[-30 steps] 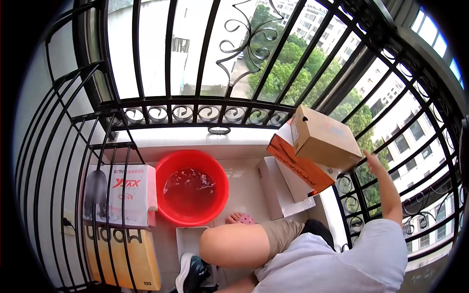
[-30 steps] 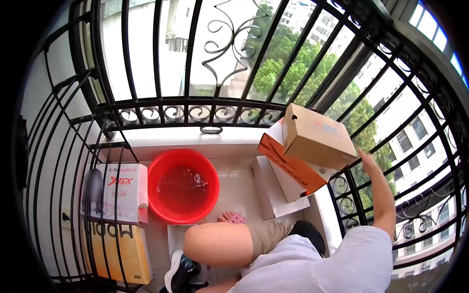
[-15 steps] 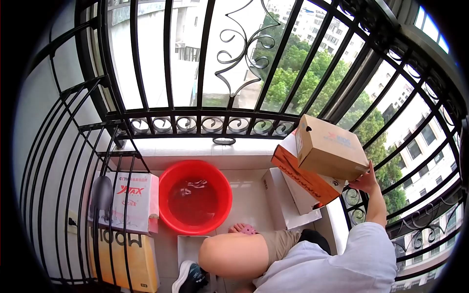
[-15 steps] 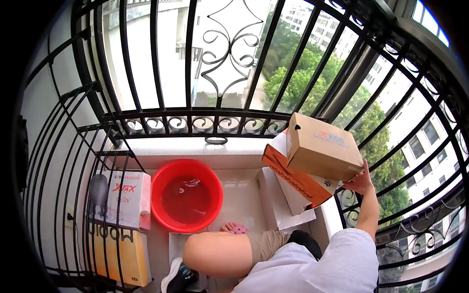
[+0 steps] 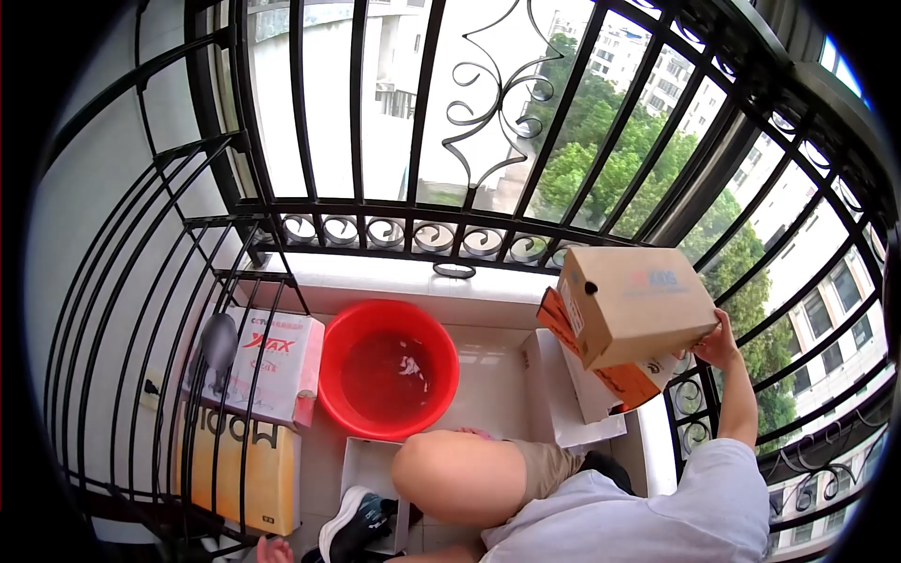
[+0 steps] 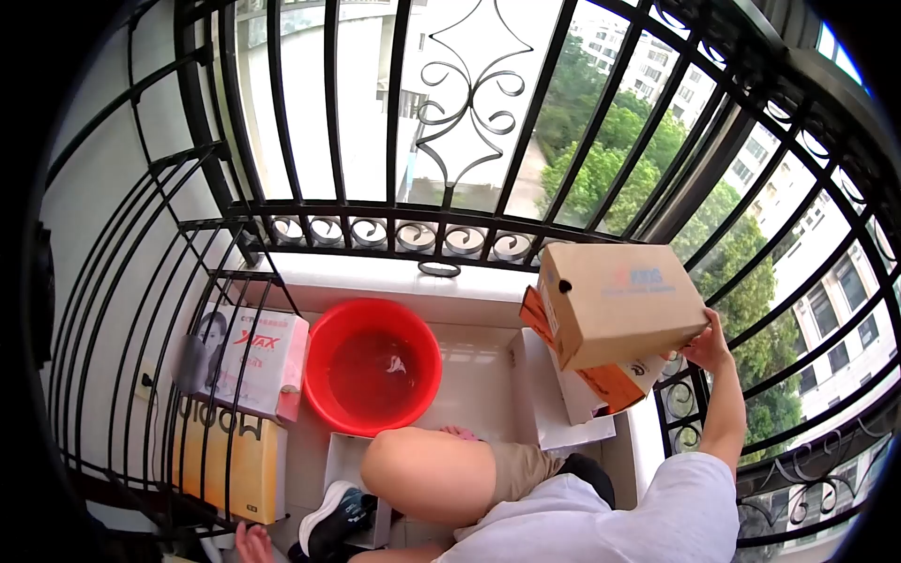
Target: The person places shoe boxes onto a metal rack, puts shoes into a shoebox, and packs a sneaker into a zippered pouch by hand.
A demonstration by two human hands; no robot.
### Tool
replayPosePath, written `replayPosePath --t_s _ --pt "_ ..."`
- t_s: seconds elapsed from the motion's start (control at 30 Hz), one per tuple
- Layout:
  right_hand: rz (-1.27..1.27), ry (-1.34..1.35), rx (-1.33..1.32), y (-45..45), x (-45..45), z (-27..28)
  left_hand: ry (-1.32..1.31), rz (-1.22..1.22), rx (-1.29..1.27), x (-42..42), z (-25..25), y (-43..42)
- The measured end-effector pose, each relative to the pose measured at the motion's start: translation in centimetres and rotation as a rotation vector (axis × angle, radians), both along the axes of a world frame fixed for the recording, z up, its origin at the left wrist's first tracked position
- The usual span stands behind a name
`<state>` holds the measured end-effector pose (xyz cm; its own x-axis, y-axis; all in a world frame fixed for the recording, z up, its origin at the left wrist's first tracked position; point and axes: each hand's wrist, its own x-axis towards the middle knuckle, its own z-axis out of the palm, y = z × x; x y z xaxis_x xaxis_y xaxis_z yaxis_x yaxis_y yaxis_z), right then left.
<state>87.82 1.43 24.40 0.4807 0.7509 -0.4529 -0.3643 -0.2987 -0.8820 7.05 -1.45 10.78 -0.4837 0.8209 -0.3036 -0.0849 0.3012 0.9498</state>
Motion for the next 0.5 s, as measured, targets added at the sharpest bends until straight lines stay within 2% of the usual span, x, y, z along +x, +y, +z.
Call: replayPosePath --t_s 0.07,0.13,0.23,0.27,0.3,0.33,0.43,0.5 --pt "0.071 -0.046 0.094 0.8 0.3 0.1 -0.027 -0.073 0.079 0.6 0.2 0.6" --pt "0.275 -0.042 0.204 1.8 4.1 -0.6 -0.039 -0.127 0.260 1.1 -3.7 2.8" --pt "0.273 -0.195 0.203 5.3 3.6 2.4 -0.132 -0.607 0.106 6.6 2.6 8.3" --pt "0.301 -0.259 0.205 6.8 3.0 4.0 -0.115 -0.751 0.190 8.1 2.8 9.8" --pt "0.342 -0.320 0.208 8.6 2.4 5.5 -0.104 -0.866 0.149 9.5 4.3 11.2" --pt "0.391 -0.387 0.211 10.7 1.2 7.1 -0.174 -0.968 0.179 10.9 3.6 12.7" --pt "0.591 -0.590 0.230 17.1 -3.2 11.9 -0.204 -1.088 0.148 14.1 1.8 14.0" --pt "0.740 -0.711 0.249 20.4 -7.1 14.7 -0.180 -1.084 0.148 14.6 0.6 13.7"
